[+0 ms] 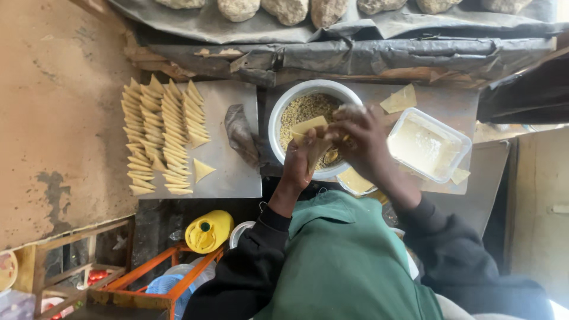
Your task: The person folds square pastry sheets into cones, fills them with a grain mixture from a bowl, and seals them into triangular samosas. The finished samosas are placed in rows on a metal tray. The person uses a spoon to scoop filling and applies a liquid sealant to the pastry edges.
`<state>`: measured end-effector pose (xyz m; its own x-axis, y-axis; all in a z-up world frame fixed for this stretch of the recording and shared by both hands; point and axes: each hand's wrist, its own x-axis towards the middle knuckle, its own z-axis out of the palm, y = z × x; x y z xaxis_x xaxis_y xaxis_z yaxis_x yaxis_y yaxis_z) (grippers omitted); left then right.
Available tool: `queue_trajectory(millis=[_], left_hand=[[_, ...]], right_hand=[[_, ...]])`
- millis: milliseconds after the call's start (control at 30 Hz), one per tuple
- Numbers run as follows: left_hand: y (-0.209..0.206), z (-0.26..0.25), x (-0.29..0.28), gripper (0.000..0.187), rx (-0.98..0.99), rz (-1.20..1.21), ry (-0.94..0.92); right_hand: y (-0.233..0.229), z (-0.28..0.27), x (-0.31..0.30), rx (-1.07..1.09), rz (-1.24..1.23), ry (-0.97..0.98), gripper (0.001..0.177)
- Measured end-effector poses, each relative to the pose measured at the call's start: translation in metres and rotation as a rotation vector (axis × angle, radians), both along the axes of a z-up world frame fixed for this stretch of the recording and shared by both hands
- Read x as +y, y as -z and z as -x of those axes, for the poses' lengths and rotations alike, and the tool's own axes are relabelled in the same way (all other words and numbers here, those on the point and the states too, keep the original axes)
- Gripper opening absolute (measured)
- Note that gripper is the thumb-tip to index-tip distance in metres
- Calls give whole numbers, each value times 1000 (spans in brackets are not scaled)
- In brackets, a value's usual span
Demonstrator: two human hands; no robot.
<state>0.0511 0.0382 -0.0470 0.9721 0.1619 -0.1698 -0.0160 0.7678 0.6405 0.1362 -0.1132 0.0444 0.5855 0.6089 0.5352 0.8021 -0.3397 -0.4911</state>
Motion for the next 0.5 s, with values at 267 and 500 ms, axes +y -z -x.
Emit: queue_trajectory(millis=[267,500], left_hand=[[-9,-16,-30,36,39,-215,-27],[21,-19,-56,46,123,-135,59]], right_hand=[[75,23,-33,622,-262,117,15],[145,32,-46,1310,-858,233,21]])
